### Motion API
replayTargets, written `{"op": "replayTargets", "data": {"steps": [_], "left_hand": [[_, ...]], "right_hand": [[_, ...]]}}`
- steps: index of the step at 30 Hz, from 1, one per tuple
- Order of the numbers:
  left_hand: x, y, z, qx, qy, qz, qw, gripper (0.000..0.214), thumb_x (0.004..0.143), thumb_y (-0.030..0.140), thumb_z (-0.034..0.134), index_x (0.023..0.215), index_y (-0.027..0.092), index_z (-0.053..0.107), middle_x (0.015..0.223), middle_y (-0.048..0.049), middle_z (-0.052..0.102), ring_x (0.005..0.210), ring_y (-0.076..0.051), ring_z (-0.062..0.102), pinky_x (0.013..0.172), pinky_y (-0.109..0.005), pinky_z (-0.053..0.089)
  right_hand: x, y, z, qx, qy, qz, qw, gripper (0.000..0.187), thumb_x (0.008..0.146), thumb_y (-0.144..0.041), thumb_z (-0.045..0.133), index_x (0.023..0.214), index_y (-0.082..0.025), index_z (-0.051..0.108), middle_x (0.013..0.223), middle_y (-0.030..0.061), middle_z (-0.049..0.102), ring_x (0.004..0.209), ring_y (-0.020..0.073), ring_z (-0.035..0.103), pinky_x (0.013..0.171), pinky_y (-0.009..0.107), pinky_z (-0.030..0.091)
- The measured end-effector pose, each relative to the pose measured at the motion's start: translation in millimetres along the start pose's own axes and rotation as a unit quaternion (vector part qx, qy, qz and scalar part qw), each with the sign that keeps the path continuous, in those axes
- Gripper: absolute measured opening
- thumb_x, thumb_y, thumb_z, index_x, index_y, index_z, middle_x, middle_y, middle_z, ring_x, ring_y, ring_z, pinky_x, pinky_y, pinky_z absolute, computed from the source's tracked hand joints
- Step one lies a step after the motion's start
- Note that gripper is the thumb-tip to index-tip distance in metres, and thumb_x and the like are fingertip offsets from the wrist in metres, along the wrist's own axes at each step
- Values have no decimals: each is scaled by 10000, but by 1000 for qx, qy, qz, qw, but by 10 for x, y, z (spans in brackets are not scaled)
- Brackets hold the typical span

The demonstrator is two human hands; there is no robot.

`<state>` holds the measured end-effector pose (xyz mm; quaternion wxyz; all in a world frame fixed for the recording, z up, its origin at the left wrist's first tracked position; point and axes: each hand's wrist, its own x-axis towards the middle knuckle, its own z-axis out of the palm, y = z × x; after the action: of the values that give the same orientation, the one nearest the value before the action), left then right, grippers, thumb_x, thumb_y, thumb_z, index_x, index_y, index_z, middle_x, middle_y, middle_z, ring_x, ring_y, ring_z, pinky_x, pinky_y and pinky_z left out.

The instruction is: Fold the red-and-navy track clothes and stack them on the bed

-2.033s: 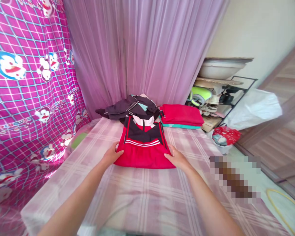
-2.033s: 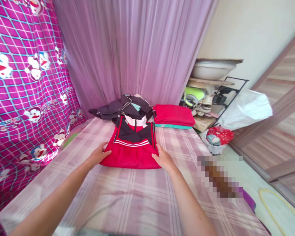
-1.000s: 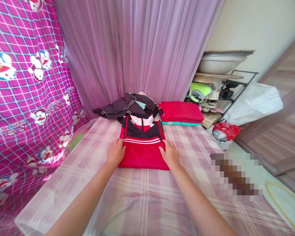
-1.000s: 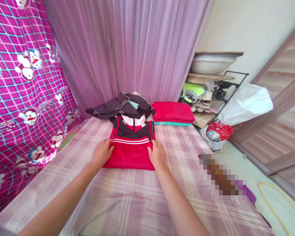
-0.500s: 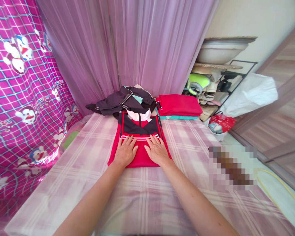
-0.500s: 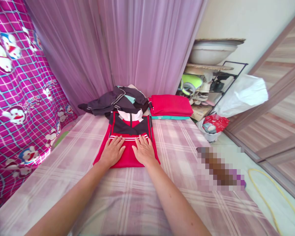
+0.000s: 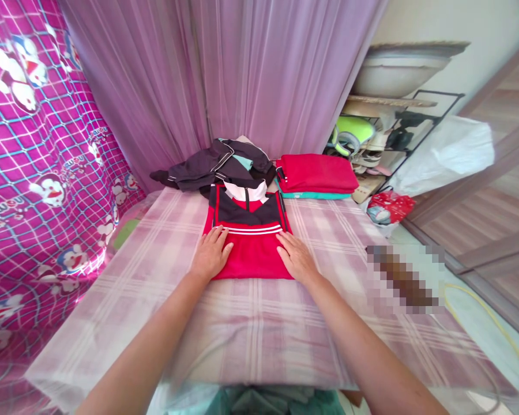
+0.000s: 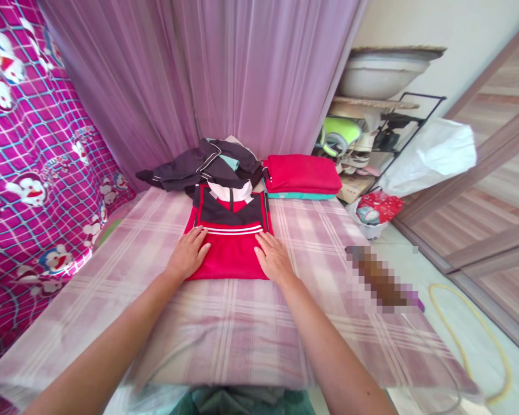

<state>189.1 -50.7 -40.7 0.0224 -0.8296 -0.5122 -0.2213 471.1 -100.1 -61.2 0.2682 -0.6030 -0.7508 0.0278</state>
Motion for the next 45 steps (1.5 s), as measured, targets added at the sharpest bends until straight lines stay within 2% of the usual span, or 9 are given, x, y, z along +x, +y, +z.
{"op": "replayTargets", "data": {"steps": [4,9,17,21,26,30,35,41,45], "left_hand": [[-285,-59,-226,-43,52,102,992,321,996,399,432,1090,198,664,1183,-110,687,1139,-237,613,1048,-436,462],[-741,-433,-456,1,20,216,976,318,945,471,551,1062,200,668,1029,-99,712,973,-234,650,897,-409,525],[-686,-663,-511,91,-20,240,966,270,967,203,470,1150,195,668,1049,-103,712,998,-219,660,902,-378,547],[-625,-691,-612,95,5,233,968,251,961,195,477,1133,201,659,1039,-103,696,993,-224,642,902,-388,540],[-717,-667,-561,60,-19,231,971,218,922,181,511,1070,204,670,1003,-91,694,943,-217,639,876,-384,537],[-761,-585,-625,38,-26,208,977,235,895,269,540,1069,195,680,1030,-93,708,956,-235,644,883,-418,525],[-549,-401,-801,13,-27,169,985,329,965,403,457,1090,215,697,1071,-84,736,1019,-242,647,993,-473,464],[-58,98,-370,35,-39,69,996,493,1000,456,376,1366,200,585,1445,-120,573,1399,-316,437,1170,-572,290],[72,312,-38,50,-77,11,996,523,984,510,396,1418,260,544,1511,-105,506,1440,-332,384,1178,-612,252]], "right_hand": [[-455,185,-170,14,94,-53,994,402,978,-359,446,1298,-213,642,1349,122,640,1243,264,586,1074,475,448],[-785,264,-358,-49,43,-104,992,362,930,-345,558,1244,-201,665,1251,121,688,1137,264,637,985,442,505],[-674,324,-344,-155,20,-98,983,348,939,-185,506,1220,-216,710,1017,105,751,892,237,686,818,367,514],[-695,409,-450,-177,41,-101,978,334,944,-176,504,1195,-211,723,1000,104,755,875,232,683,791,355,501],[-761,402,-424,-164,17,-111,980,297,940,-184,518,1139,-205,737,982,92,759,869,217,689,787,335,523],[-781,337,-433,-133,-10,-90,987,354,883,-143,523,1169,-202,724,1122,103,726,999,228,676,897,363,539],[-644,123,-521,-112,-32,-62,991,704,738,-32,475,1419,-195,545,1518,128,477,1350,275,491,1078,469,452],[-126,-425,-374,-46,-51,-124,990,672,847,-118,463,1509,-234,440,1601,92,364,1460,259,349,1194,516,283],[100,-526,-133,-57,-83,-74,992,518,955,-351,505,1463,-252,507,1557,109,435,1446,298,372,1183,574,264]]}}
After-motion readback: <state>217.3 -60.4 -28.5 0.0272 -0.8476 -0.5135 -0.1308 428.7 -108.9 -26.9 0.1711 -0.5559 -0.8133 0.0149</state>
